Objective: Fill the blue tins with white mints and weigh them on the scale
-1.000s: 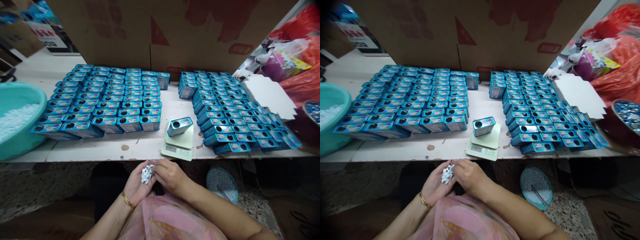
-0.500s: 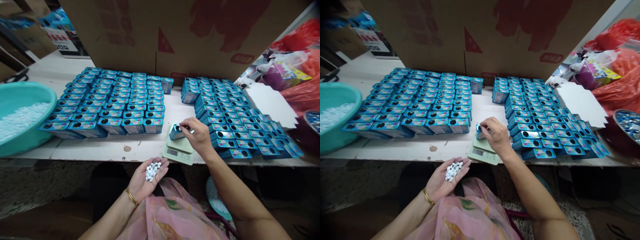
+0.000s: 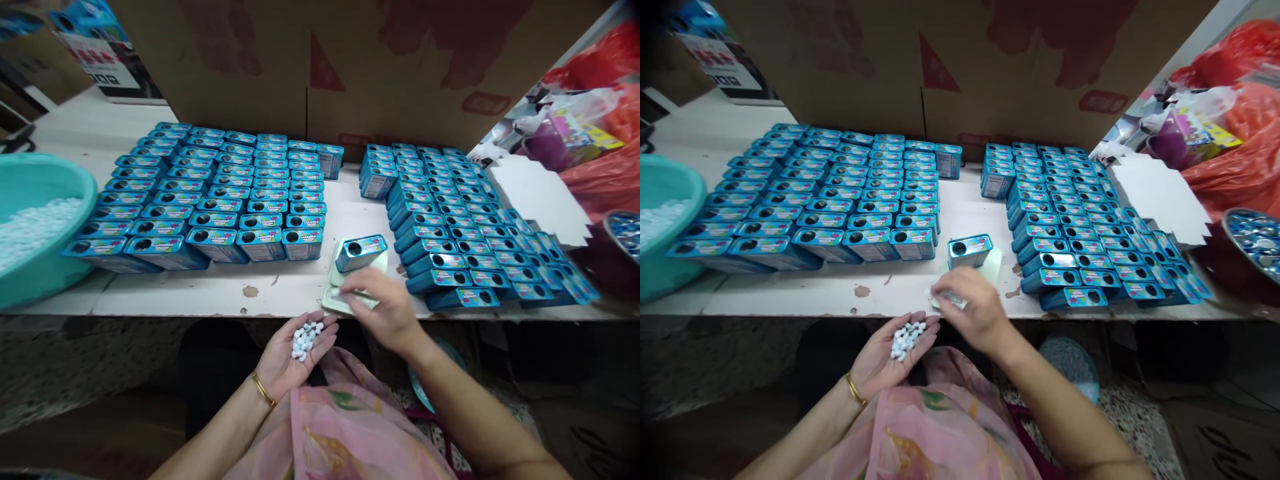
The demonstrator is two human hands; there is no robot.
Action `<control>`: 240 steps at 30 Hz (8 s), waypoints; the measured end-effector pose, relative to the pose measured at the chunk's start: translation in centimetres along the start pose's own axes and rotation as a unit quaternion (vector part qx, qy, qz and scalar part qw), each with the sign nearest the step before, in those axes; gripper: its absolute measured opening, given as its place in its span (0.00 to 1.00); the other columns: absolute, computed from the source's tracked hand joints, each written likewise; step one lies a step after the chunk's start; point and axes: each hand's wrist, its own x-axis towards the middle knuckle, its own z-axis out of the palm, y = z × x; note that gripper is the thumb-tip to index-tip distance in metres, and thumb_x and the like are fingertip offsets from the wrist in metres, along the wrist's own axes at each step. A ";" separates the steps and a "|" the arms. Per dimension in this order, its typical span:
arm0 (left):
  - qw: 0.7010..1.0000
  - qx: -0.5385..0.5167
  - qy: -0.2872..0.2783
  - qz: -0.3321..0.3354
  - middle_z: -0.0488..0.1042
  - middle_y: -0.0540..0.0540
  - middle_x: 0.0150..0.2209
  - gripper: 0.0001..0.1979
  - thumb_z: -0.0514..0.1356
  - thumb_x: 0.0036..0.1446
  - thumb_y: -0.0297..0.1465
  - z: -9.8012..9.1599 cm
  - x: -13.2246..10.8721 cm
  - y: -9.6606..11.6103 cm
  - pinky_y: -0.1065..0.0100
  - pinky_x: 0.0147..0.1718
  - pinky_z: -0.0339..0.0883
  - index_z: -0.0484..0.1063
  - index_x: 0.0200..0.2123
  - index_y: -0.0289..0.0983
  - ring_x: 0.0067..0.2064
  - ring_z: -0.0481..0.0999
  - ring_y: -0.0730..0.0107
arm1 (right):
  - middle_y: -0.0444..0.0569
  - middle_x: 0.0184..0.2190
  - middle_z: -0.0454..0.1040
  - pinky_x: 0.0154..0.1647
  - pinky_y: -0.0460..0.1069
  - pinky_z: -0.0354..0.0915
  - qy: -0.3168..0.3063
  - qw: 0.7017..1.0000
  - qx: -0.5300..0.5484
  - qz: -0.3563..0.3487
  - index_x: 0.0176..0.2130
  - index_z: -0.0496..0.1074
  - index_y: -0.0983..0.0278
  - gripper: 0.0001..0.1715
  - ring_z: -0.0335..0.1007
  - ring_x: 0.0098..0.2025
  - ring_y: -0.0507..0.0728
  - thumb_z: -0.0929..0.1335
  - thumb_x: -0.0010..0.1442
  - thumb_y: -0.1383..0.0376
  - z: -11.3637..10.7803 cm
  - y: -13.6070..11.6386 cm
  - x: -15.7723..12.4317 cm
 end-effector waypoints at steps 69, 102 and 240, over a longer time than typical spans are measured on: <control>0.997 0.012 0.071 0.039 0.74 0.36 0.34 0.09 0.56 0.49 0.23 -0.6 -0.4 0.2 0.65 0.40 0.69 0.69 0.35 0.26 0.39 0.74 0.64 | 0.49 0.37 0.68 0.35 0.50 0.56 -0.210 0.866 -0.434 -0.134 0.36 0.67 0.62 0.07 0.62 0.37 0.56 0.63 0.55 0.69 -5.2 3.4 5.6; 0.995 -0.036 -0.014 -0.088 0.72 0.47 0.25 0.08 0.51 0.53 0.25 -3.0 0.8 -1.1 0.74 0.28 0.67 0.68 0.34 0.29 0.26 0.72 0.76 | 0.51 0.32 0.65 0.34 0.50 0.59 -0.243 0.921 -0.223 -0.207 0.37 0.65 0.70 0.11 0.60 0.35 0.55 0.57 0.60 0.70 5.7 -0.1 -6.0; 0.994 -0.094 0.044 0.031 0.66 0.50 0.26 0.10 0.53 0.53 0.24 -5.5 -0.2 2.7 0.83 0.11 0.49 0.63 0.40 0.32 0.19 0.62 0.85 | 0.52 0.38 0.63 0.39 0.49 0.53 -0.112 0.860 -0.494 0.062 0.36 0.69 0.64 0.12 0.56 0.39 0.56 0.58 0.58 0.66 -8.4 14.0 16.8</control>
